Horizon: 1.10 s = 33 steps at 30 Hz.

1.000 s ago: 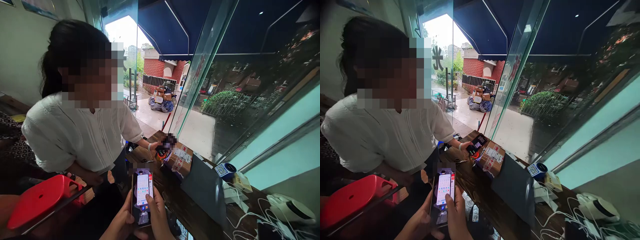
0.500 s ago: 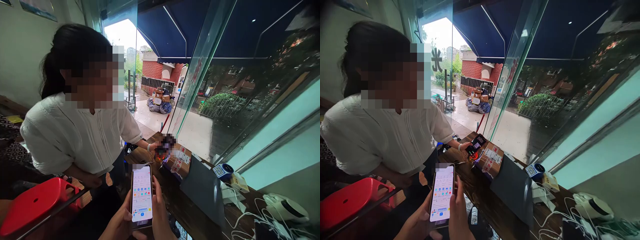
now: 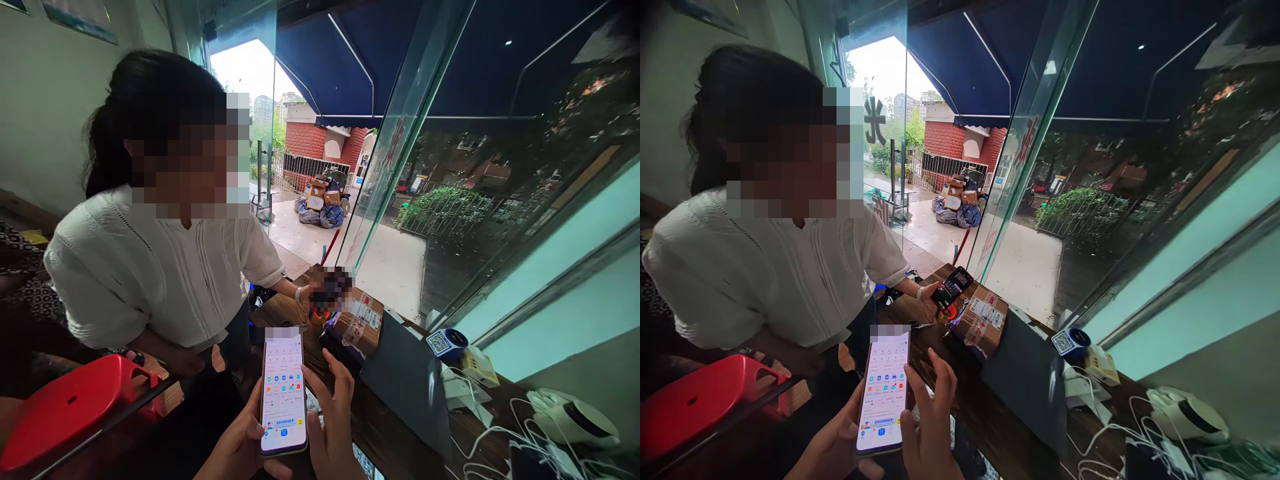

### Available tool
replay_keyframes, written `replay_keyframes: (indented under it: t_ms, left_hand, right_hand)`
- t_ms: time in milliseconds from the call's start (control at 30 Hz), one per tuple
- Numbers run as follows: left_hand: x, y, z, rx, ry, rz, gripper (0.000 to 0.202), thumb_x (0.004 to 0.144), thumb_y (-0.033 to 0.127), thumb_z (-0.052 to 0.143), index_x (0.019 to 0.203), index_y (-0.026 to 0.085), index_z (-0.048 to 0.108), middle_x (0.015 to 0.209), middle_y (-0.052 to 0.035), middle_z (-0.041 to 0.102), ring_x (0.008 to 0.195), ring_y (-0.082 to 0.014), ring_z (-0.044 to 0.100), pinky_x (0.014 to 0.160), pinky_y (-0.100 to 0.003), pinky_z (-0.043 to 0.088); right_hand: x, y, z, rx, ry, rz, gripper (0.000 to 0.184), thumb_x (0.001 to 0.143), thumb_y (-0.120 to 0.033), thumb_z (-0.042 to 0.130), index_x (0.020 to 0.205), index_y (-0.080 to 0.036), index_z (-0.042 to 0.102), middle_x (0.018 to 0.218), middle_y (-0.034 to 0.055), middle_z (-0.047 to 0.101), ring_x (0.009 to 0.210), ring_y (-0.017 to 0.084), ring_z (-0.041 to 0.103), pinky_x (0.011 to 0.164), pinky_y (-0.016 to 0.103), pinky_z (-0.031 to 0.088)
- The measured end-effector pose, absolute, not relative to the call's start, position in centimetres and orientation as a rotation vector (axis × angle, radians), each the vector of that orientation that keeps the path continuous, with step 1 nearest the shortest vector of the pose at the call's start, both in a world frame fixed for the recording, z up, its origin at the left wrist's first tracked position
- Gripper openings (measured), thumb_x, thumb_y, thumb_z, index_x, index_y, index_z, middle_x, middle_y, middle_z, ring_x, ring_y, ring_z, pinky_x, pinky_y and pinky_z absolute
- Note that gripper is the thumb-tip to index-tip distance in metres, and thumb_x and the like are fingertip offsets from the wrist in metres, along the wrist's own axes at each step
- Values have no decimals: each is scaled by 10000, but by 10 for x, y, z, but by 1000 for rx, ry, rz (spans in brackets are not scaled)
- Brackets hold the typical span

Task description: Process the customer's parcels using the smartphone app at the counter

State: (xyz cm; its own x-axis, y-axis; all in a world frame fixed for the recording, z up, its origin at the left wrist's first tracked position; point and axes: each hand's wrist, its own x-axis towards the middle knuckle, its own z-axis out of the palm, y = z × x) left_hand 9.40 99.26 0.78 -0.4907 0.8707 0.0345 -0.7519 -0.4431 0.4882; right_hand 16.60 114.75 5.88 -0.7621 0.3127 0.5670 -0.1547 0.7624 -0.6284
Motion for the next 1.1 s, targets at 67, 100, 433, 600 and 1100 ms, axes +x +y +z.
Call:
replay_keyframes:
  t_ms: [67, 100, 433, 600, 1100]
  left_hand:
    - [94, 992, 6, 342, 523, 2038, 987, 687, 81, 494, 1413, 407, -88, 1500, -59, 323, 1240, -399, 444, 577, -352, 610]
    - [94, 991, 6, 341, 529, 2034, 983, 685, 79, 494, 1417, 399, -78, 1498, -62, 326, 1249, -402, 432, 580, -356, 612]
    - [93, 995, 9, 400, 474, 1995, 941, 640, 47, 514, 1424, 391, 125, 1438, -67, 431, 1217, -404, 471, 601, -377, 620]
    - [91, 995, 11, 457, 521, 1962, 807, 698, 81, 538, 1399, 370, 261, 1463, -50, 394, 1287, -411, 378, 668, -385, 608]
    - [93, 998, 29, 461, 565, 2092, 796, 663, 174, 600, 1391, 324, 317, 1405, -5, 479, 1359, -302, 296, 1112, -523, 231]
  right_hand:
    - [167, 1147, 59, -128, -2279, 912, 496, 910, -548, 243, 1245, -312, 521, 1437, 76, 252, 1279, 365, 245, 970, 582, 319]
    - [167, 1147, 60, -126, -2285, 922, 494, 908, -551, 248, 1252, -316, 513, 1439, 73, 245, 1282, 364, 240, 973, 581, 315]
    - [161, 1149, 63, 13, -2286, 970, 499, 908, -548, 261, 1274, -311, 501, 1458, 75, 191, 1293, 364, 238, 966, 582, 336]
    - [167, 1154, 55, 226, -2161, 1033, 325, 934, -419, 327, 1098, -307, 585, 1425, 43, 255, 1265, 321, 272, 946, 553, 354]
    - [165, 1147, 53, 130, -2032, 1086, 329, 946, -417, 302, 1078, -297, 579, 1317, 69, 354, 1200, 293, 361, 903, 498, 374]
